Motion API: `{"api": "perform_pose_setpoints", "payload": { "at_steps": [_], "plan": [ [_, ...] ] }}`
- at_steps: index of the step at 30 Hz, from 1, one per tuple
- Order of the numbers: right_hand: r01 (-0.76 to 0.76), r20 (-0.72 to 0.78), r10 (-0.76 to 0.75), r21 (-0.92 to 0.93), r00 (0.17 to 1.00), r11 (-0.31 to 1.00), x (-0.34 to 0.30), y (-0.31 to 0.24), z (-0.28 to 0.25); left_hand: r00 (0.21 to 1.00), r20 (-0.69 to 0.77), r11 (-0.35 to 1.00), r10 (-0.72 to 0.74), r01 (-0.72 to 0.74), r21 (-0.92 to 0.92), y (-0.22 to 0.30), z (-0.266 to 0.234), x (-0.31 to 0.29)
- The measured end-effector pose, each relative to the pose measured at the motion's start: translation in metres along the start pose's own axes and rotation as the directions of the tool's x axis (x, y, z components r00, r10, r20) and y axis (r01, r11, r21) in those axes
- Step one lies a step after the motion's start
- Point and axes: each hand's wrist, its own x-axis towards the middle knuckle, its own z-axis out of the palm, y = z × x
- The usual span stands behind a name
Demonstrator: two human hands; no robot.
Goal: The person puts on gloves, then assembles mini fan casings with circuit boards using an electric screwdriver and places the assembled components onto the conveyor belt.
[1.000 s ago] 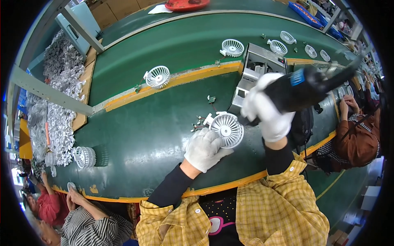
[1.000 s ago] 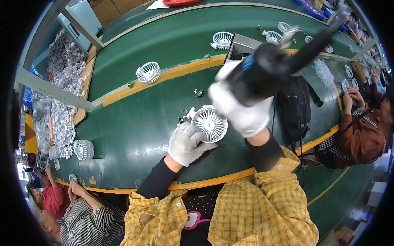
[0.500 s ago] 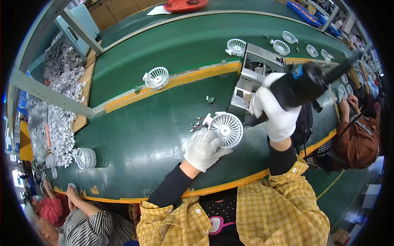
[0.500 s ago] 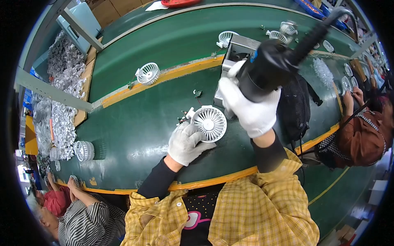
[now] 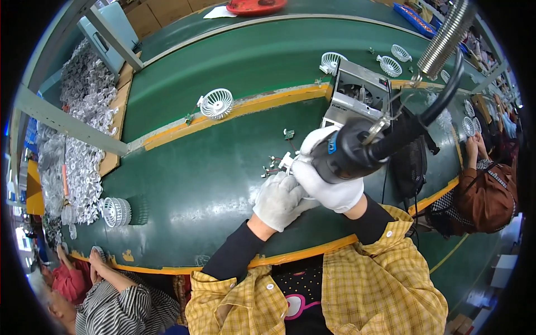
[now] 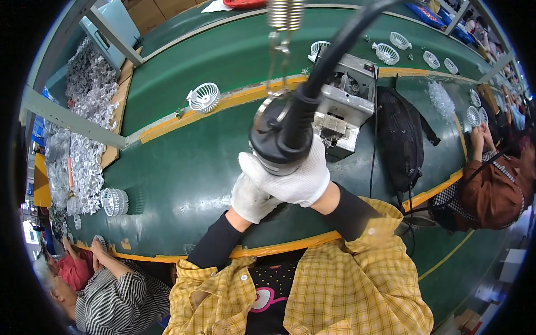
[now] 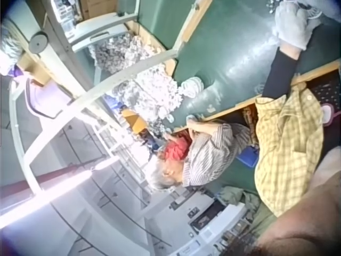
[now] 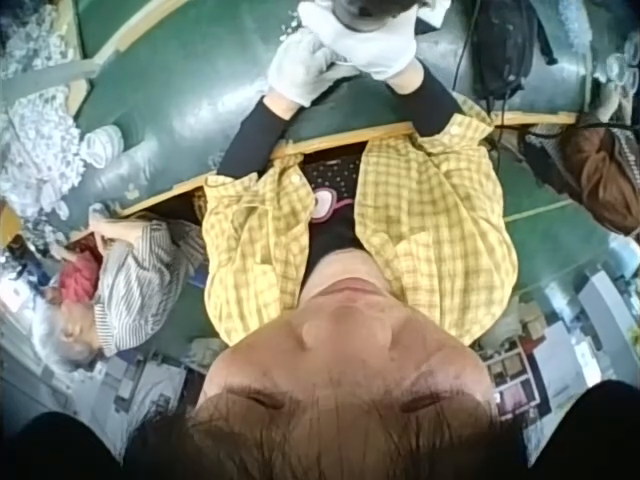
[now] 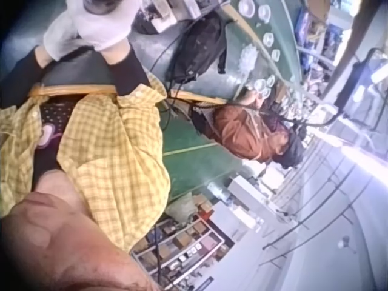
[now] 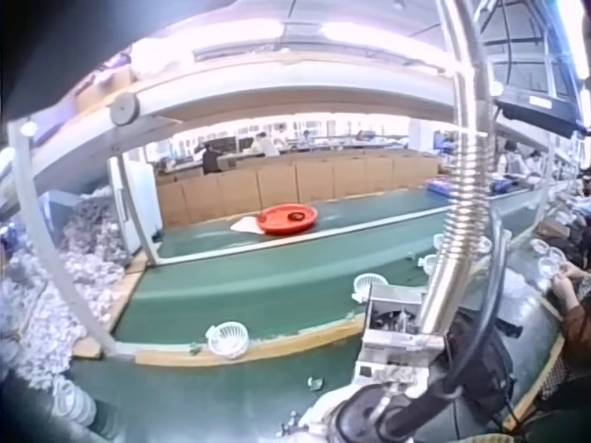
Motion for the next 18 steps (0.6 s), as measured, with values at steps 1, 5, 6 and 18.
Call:
{"api": "perform_pose_setpoints", "payload": {
  "at_steps": [1,5,6,18],
  "plan": [
    [-0.008,0.026,0.009,-0.025,1.0,1.0,0.001,0.0,0.0,1.0,0.006,1.0,-0.001,0.001,-0.003,0.0,0.0,-0.001],
    [-0.008,0.195,-0.015,0.119,0.981,0.993,0.002,0.004,-0.002,1.0,0.019,1.0,-0.016,0.016,0.005,-0.006,0.003,-0.009],
    [-0.006,0.196,-0.017,0.119,0.981,0.993,0.004,0.003,-0.005,1.0,-0.004,1.0,-0.004,0.004,0.017,-0.009,0.005,-0.013],
    [0.091,-0.393,-0.001,0.21,0.92,0.974,0.039,-0.003,-0.057,0.915,-0.309,0.952,-0.26,0.297,0.078,-0.012,-0.021,0.014]
  ]
}}
